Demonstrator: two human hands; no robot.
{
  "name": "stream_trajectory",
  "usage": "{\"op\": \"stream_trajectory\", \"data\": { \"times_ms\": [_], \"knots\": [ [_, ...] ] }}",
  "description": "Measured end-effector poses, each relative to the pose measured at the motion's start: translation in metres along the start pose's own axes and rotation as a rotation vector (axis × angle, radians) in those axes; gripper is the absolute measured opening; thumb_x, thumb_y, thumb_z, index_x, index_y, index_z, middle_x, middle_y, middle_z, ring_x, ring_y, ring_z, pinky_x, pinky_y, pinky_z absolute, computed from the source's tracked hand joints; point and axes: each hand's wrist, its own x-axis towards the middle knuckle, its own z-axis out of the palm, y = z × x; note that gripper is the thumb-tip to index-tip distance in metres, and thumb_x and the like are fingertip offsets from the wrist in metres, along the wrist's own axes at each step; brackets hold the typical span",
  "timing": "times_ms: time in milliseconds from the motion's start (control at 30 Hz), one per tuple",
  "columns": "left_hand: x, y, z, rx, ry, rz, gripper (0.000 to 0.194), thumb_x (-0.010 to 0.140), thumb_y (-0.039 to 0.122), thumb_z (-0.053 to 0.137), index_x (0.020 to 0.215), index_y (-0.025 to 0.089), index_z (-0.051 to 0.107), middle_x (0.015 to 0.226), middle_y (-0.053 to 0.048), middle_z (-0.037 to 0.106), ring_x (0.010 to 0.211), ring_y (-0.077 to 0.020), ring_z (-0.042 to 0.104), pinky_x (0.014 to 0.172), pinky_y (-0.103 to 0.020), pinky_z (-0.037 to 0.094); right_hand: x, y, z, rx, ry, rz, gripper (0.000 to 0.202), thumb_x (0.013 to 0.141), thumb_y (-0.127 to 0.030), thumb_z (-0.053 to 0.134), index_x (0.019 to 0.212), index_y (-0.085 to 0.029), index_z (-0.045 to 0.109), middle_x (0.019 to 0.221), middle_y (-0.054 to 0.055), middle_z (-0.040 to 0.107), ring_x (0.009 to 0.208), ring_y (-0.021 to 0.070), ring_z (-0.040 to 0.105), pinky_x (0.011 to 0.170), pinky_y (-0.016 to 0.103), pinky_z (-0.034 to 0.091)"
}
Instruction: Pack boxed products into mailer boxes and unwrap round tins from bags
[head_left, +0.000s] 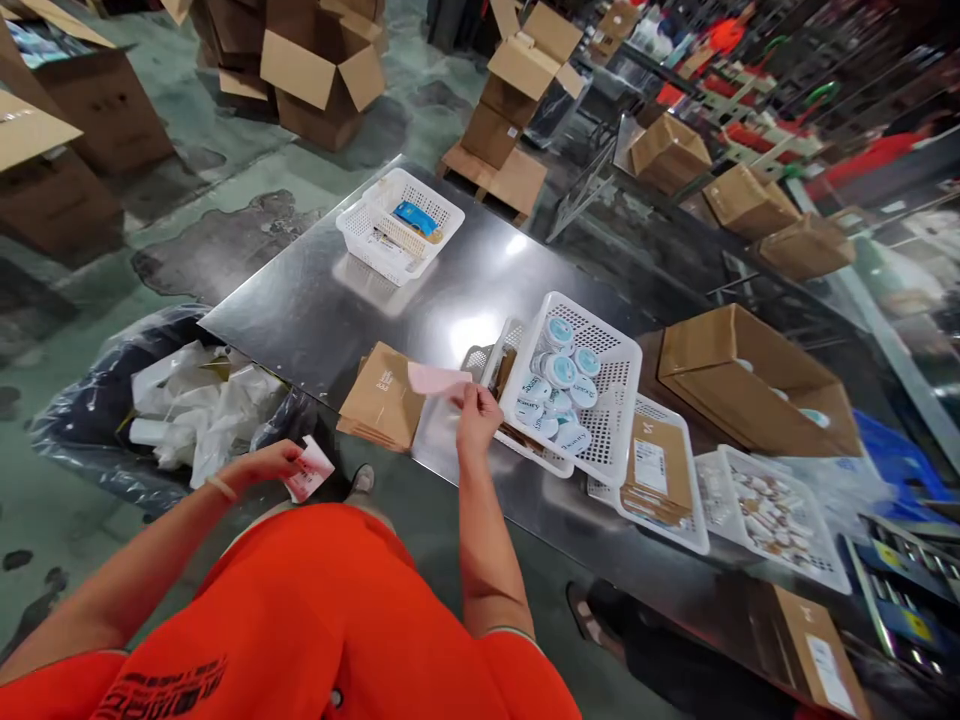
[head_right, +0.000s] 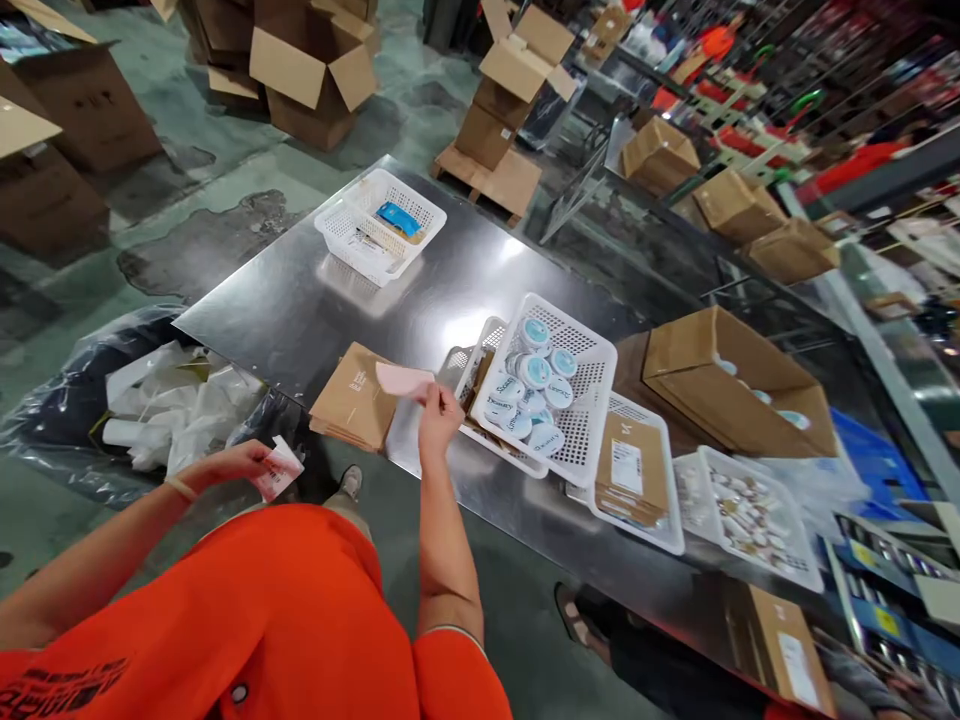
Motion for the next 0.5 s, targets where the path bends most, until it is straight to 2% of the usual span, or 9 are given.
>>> {"op": "stream_trajectory", "data": {
  "times_ms": [67, 133, 267, 400, 500],
  "knots": [
    [-0.002, -0.006, 0.002, -0.022, 0.05, 0.01, 0.034, 0.049, 0.024, 0.067, 0.076, 0.016, 0.085, 0.07, -0.004, 0.077, 0.072, -0.0249, 0.068, 0.076, -0.038, 0.059, -0.009, 0.005, 0.006, -0.094, 0.031, -0.191, 0.052, 0.1, -0.068, 0.061, 0.103, -0.021, 0.085, 0.102, 0.013, 0.083, 0.104, 0.031, 0.078, 0.099, 0.05, 0.066],
    [-0.002, -0.008, 0.008, -0.051, 0.062, 0.016, 0.035, 0.049, 0.025, 0.065, 0.077, 0.017, 0.085, 0.072, -0.004, 0.079, 0.074, -0.0269, 0.07, 0.078, -0.039, 0.06, -0.026, 0.017, 0.019, -0.189, -0.013, -0.292, 0.052, 0.105, -0.064, 0.056, 0.111, -0.022, 0.086, 0.118, 0.017, 0.083, 0.121, 0.0333, 0.077, 0.113, 0.053, 0.061],
    [0.003, -0.009, 0.019, -0.083, 0.097, 0.026, 0.035, 0.047, 0.022, 0.063, 0.074, 0.02, 0.085, 0.072, -0.003, 0.08, 0.074, -0.0288, 0.072, 0.075, -0.04, 0.06, -0.049, 0.047, 0.055, -0.285, -0.137, -0.281, 0.05, 0.109, -0.057, 0.054, 0.115, -0.018, 0.085, 0.131, 0.021, 0.08, 0.134, 0.0352, 0.074, 0.122, 0.055, 0.057],
    [0.006, -0.012, 0.022, -0.066, 0.113, 0.038, 0.028, 0.048, 0.021, 0.062, 0.068, 0.018, 0.082, 0.071, -0.005, 0.08, 0.07, -0.0275, 0.072, 0.072, -0.038, 0.059, -0.047, 0.068, 0.086, -0.306, -0.154, -0.283, 0.048, 0.111, -0.049, 0.051, 0.121, -0.016, 0.084, 0.137, 0.023, 0.078, 0.142, 0.0354, 0.07, 0.128, 0.06, 0.052],
    [0.006, -0.013, 0.024, -0.005, 0.135, 0.079, 0.029, 0.049, 0.019, 0.063, 0.07, 0.016, 0.082, 0.068, -0.005, 0.078, 0.068, -0.0269, 0.072, 0.069, -0.037, 0.059, -0.045, 0.077, 0.098, -0.334, -0.164, -0.337, 0.051, 0.112, -0.046, 0.045, 0.124, -0.015, 0.084, 0.137, 0.023, 0.078, 0.142, 0.0345, 0.071, 0.131, 0.06, 0.049]
  ]
}}
